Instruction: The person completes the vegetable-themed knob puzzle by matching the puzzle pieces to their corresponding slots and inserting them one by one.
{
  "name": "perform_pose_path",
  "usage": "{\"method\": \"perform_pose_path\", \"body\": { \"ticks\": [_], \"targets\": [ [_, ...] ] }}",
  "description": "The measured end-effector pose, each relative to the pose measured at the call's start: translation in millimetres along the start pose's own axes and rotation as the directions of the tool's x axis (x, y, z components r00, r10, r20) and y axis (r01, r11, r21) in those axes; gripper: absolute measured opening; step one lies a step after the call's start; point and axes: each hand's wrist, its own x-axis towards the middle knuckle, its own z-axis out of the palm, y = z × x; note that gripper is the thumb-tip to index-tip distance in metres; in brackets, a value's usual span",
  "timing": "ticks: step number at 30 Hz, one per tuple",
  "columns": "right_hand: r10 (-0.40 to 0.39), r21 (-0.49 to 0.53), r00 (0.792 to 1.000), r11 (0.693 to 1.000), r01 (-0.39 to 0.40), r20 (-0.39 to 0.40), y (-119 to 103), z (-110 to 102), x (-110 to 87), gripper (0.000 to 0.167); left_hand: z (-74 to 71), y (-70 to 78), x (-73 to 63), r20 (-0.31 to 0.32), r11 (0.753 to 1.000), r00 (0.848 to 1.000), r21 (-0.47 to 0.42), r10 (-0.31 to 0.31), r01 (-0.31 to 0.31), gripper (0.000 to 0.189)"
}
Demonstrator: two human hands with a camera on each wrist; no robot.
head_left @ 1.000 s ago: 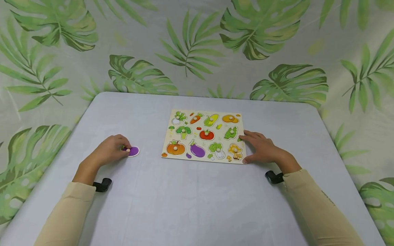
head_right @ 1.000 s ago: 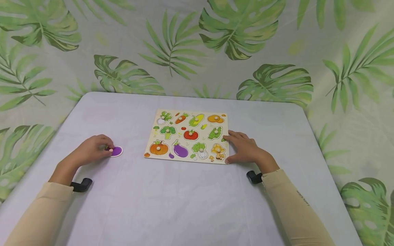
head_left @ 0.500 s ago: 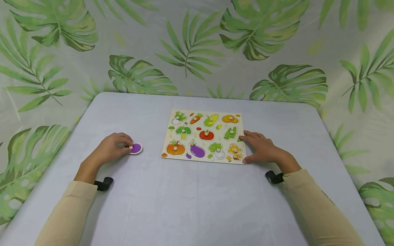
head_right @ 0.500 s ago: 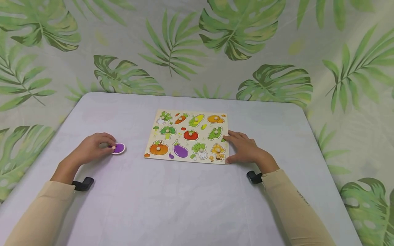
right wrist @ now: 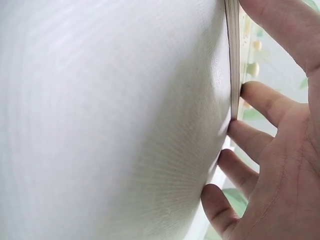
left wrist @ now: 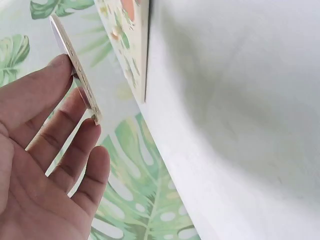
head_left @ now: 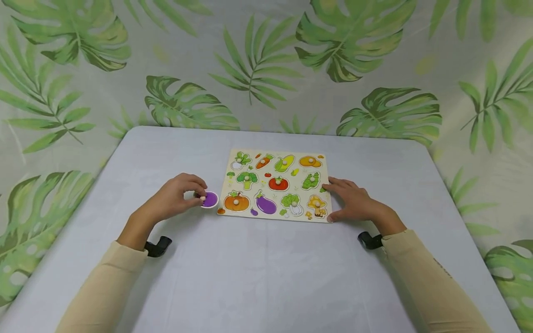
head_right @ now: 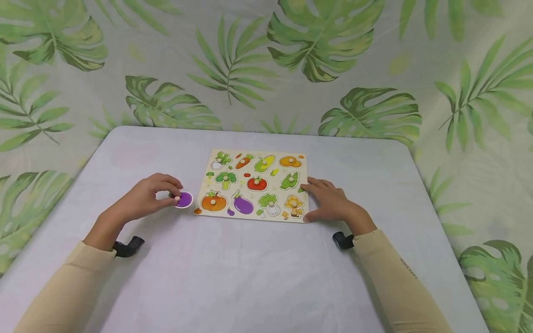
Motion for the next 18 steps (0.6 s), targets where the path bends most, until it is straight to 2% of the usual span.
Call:
{"method": "perform_pose_path", "body": {
  "ticks": [11,18],
  "targets": [
    [0.001,-0.002,1.000,1.000,-0.001,-0.001,-0.3,0.6,1.1,0.095,8.9,11.4,13.9,0.023,1.000,0.999,0.001,0.026,-0.026,0.009],
    [0.011,-0.003,1.000,1.000,-0.011,0.004,-0.6,1.0,0.8,0.096,18.0,18.8,37.2,0.049,0.997,0.996,-0.022,0.076,-0.075,0.011]
  ]
}}
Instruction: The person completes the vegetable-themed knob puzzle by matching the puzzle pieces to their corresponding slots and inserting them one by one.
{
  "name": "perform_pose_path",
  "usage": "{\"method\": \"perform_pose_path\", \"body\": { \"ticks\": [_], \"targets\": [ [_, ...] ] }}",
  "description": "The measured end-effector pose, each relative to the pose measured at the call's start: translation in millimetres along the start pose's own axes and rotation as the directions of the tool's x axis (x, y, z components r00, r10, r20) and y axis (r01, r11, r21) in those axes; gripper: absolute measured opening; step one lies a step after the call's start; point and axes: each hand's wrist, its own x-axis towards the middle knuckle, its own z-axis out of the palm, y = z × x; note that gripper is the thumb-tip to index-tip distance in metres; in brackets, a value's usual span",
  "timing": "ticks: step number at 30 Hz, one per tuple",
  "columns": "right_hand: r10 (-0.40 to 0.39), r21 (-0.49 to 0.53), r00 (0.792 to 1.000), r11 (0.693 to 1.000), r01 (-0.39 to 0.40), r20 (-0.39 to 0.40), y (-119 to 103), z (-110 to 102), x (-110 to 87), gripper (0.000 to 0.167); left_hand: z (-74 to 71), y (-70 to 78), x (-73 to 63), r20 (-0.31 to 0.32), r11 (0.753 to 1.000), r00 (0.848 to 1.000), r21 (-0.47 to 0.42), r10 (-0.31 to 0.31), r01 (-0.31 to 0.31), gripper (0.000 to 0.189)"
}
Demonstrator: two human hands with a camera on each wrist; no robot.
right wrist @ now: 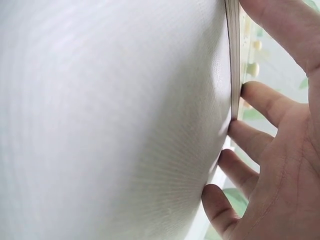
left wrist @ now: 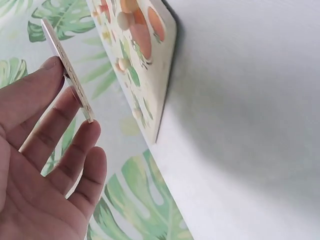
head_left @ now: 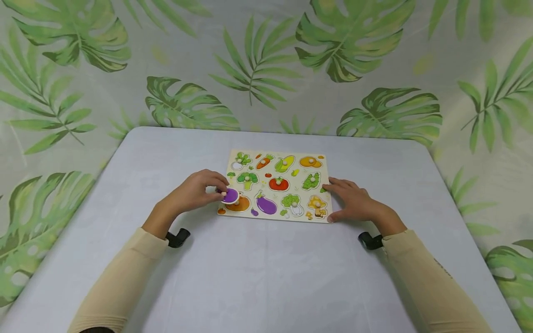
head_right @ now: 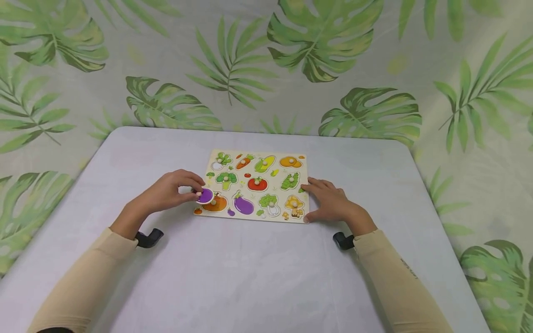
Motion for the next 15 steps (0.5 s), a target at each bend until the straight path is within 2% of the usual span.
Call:
{"method": "perform_pose_path", "body": {
  "ticks": [9,15],
  "targets": [
    [-0.003,0.006,1.000,1.000,0.003,-0.006,1.2,-1.6,-2.1,0.096,9.6,14.5,41.0,0.047,0.998,0.997,-0.003,0.061,-0.060,0.012],
    [-0.004,0.020,1.000,1.000,0.004,-0.007,-1.5,-2.5,-3.5,0.095,13.4,21.6,59.0,0.063,0.998,0.996,0.015,0.066,-0.067,0.010]
  ]
}}
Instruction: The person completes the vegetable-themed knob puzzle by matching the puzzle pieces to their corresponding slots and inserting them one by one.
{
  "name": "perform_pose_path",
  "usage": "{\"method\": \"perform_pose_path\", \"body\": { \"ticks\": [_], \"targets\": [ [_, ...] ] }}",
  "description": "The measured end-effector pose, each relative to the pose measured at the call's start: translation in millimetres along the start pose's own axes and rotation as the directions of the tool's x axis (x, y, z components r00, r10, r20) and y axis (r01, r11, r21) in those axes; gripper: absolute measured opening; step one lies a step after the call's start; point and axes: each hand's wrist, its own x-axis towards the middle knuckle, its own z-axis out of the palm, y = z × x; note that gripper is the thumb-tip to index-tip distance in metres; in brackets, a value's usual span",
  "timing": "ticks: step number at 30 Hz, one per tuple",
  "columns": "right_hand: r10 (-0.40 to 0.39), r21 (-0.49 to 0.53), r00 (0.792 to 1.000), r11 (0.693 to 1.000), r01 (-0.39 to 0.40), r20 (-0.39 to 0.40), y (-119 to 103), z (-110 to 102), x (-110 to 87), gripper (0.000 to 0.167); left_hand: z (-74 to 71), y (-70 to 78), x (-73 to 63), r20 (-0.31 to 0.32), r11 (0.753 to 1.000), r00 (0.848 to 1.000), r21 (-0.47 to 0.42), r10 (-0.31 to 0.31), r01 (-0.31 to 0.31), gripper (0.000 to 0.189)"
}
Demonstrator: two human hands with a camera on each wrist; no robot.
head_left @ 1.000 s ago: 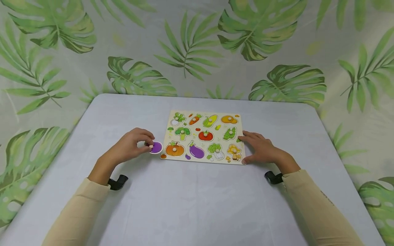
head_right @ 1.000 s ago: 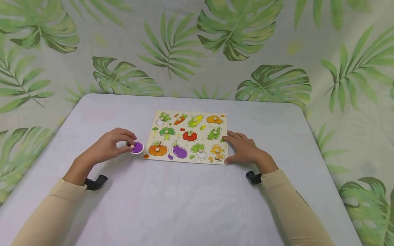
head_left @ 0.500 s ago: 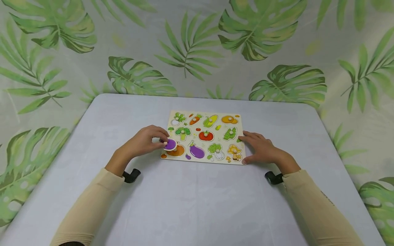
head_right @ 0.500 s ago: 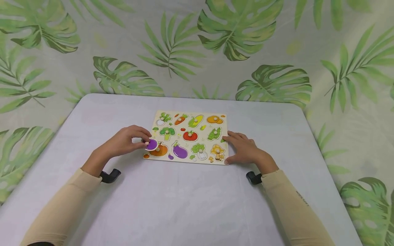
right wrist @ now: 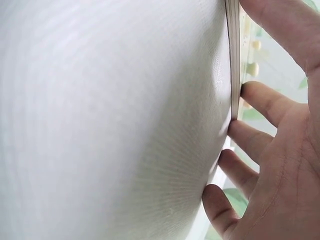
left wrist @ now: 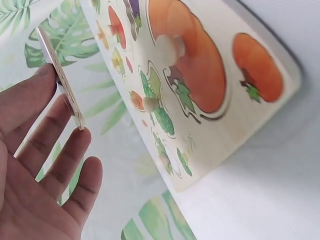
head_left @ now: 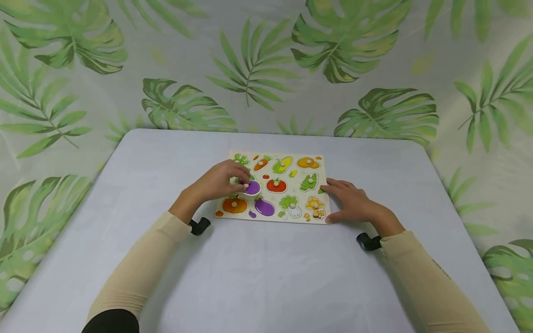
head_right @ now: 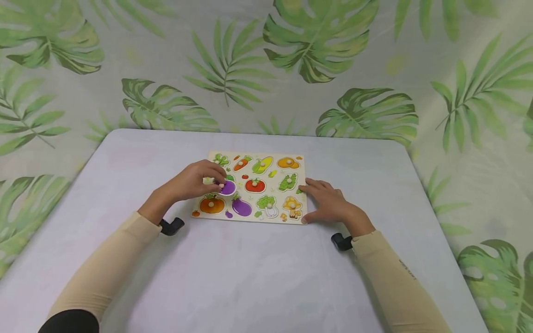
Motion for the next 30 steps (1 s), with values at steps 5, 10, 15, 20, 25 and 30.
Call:
{"method": "perform_pose_path", "body": {
  "ticks": [5,10,15,20,25,30],
  "targets": [
    [0.003,-0.005,1.000,1.000,-0.003,-0.001,-1.9,0.1,0.0,0.095,3.5,4.2,12.3,0.021,1.000,1.000,0.009,-0.001,0.001,0.011],
    [0.003,-0.013,1.000,1.000,-0.003,-0.001,-0.6,0.6,0.3,0.095,7.6,7.5,27.4,0.044,1.000,0.999,0.005,-0.006,0.005,0.010],
    [0.000,-0.014,1.000,1.000,0.000,0.004,0.6,2.1,1.1,0.095,10.5,9.0,40.9,0.052,1.000,0.999,-0.008,-0.002,0.002,0.009],
    [0.008,-0.019,1.000,1.000,-0.007,0.007,1.1,3.5,1.3,0.095,12.1,9.9,48.8,0.058,1.000,0.998,-0.023,0.006,-0.005,0.009],
    [0.006,-0.019,1.000,1.000,-0.006,0.001,1.3,3.5,1.7,0.096,13.9,8.9,49.2,0.084,1.000,0.996,-0.022,-0.001,0.003,0.009],
    [0.005,-0.028,1.000,1.000,-0.005,-0.003,1.2,2.8,2.4,0.095,14.9,7.3,46.5,0.097,1.000,0.995,-0.008,-0.002,0.003,0.010]
  ]
}}
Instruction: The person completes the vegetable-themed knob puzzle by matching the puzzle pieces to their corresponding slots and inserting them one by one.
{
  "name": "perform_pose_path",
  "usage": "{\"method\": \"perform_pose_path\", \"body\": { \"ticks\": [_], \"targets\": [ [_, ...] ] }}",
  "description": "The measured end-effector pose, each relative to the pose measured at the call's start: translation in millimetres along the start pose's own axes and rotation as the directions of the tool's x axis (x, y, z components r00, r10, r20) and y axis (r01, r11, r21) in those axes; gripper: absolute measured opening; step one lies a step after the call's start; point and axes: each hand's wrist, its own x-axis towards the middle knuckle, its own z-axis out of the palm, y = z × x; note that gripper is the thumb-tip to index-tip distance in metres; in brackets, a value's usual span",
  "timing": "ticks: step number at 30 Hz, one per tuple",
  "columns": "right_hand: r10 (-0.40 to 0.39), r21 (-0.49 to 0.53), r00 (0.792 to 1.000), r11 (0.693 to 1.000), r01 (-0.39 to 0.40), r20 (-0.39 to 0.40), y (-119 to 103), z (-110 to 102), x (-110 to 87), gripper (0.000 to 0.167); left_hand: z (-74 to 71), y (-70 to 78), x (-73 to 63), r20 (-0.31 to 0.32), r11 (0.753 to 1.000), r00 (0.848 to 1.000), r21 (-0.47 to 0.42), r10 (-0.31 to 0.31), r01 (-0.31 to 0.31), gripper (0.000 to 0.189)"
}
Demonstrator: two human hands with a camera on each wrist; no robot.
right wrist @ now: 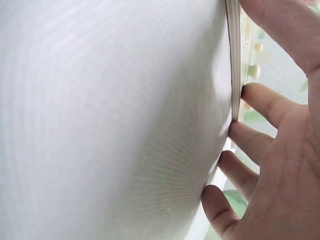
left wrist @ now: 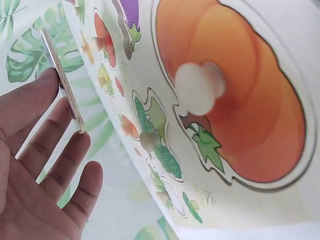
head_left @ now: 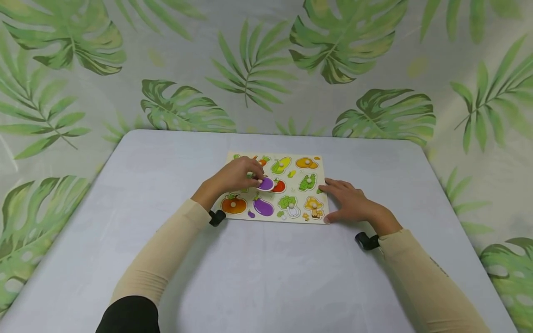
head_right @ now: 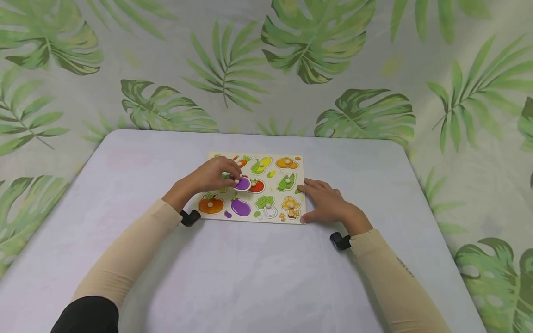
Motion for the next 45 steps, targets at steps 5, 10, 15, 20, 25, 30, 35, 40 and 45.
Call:
{"method": "perform_pose_path", "body": {
  "ticks": [5,10,15,20,25,30,35,40,45],
  "targets": [
    [-0.006,0.002,1.000,1.000,0.006,0.002,0.2,-0.7,0.8,0.096,2.3,-0.3,-3.8,0.032,1.000,0.999,0.011,-0.002,0.001,0.008],
    [-0.009,0.010,1.000,1.000,0.009,0.005,1.7,-1.1,1.6,0.097,8.7,1.4,-8.9,0.077,0.999,0.997,0.035,-0.029,0.027,0.009],
    [-0.008,0.013,1.000,1.000,0.008,0.005,1.7,-0.4,2.1,0.097,16.9,4.6,-15.7,0.093,0.998,0.996,0.058,-0.014,0.009,0.010],
    [-0.002,0.014,1.000,1.000,0.002,0.004,1.7,1.0,2.0,0.097,21.2,7.2,-19.4,0.098,0.997,0.995,0.077,0.011,-0.019,0.010],
    [-0.008,0.012,1.000,1.000,0.008,-0.003,1.1,1.2,0.8,0.097,26.2,8.0,-21.8,0.104,0.995,0.994,0.089,0.031,-0.041,0.010],
    [-0.007,0.009,1.000,1.000,0.007,-0.003,-0.2,1.2,-0.2,0.096,32.0,8.3,-24.6,0.110,0.991,0.992,0.108,0.065,-0.077,0.009],
    [-0.009,0.009,1.000,1.000,0.009,-0.004,0.1,1.3,0.0,0.096,35.7,8.4,-26.1,0.118,0.989,0.992,0.134,0.048,-0.064,0.009],
    [-0.009,0.007,1.000,1.000,0.009,-0.003,0.2,0.5,0.2,0.095,37.0,9.8,-25.6,0.118,0.985,0.992,0.159,0.050,-0.068,0.011],
    [-0.005,0.008,1.000,1.000,0.005,-0.003,-0.7,-0.7,-0.3,0.095,38.3,11.4,-24.1,0.106,0.983,0.993,0.173,0.052,-0.070,0.009]
  ]
}}
